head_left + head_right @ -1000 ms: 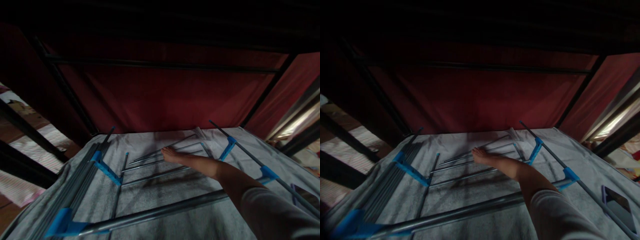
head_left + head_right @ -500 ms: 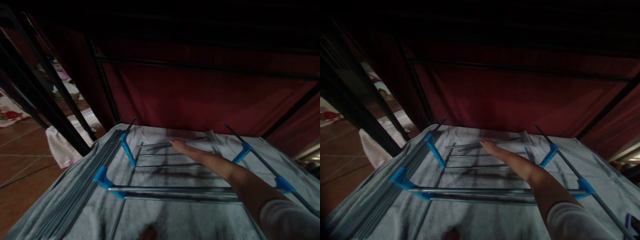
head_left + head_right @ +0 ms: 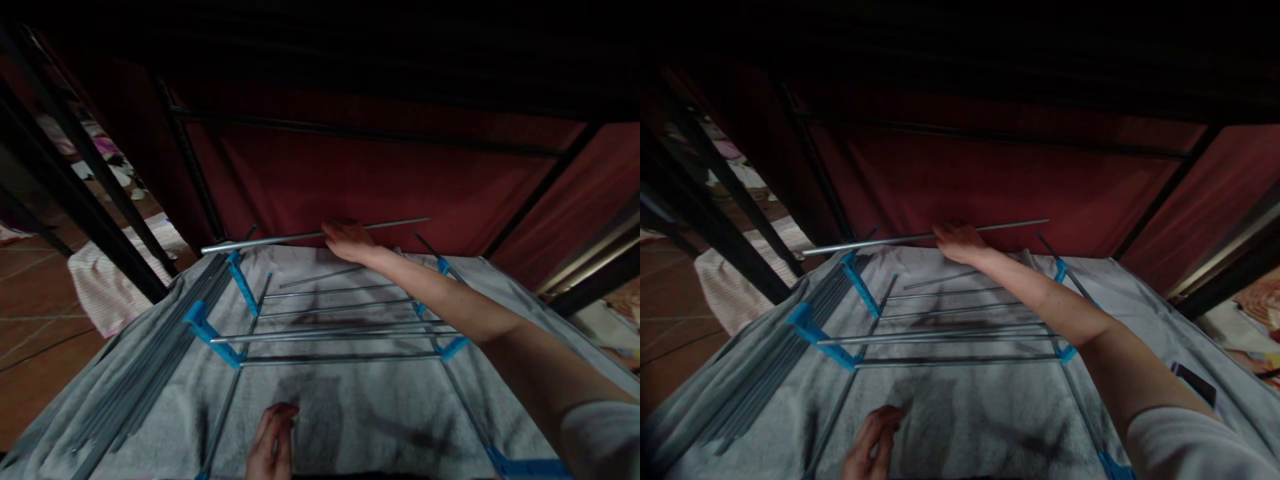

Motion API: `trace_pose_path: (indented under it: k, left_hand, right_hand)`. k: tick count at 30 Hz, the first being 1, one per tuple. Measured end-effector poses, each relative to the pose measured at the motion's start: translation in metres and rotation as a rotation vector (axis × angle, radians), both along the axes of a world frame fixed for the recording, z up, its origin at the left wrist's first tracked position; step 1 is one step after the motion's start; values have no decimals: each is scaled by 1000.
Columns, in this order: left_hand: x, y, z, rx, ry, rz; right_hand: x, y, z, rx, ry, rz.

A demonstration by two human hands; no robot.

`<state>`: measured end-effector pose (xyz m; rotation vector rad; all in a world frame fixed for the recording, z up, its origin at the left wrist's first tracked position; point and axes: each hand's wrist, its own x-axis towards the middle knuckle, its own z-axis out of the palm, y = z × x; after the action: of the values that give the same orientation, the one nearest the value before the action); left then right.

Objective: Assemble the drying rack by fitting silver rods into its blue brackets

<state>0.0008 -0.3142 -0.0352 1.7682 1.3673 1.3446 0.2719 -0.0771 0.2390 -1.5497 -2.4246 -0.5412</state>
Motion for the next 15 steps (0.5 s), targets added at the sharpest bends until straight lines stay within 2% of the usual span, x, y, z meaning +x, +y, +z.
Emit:
trace_pose_path:
  k: [3, 6, 10, 13, 15]
  left_hand:
    - [0, 14, 32, 121, 33, 33]
    - [11, 38, 75, 265, -33, 187]
    - [24, 87, 151, 420, -111, 356]
    - [22, 139, 216, 433, -104, 417]
    - [15, 180, 254, 372, -58, 439]
  right_hand:
    - [-9, -24, 8, 11, -43, 13]
    - [-10, -38, 4, -65, -68, -24]
    - [0, -46, -11, -192, -101, -110]
    - [6, -48, -24, -236, -121, -151]
    - [7, -49, -32, -246, -118, -161]
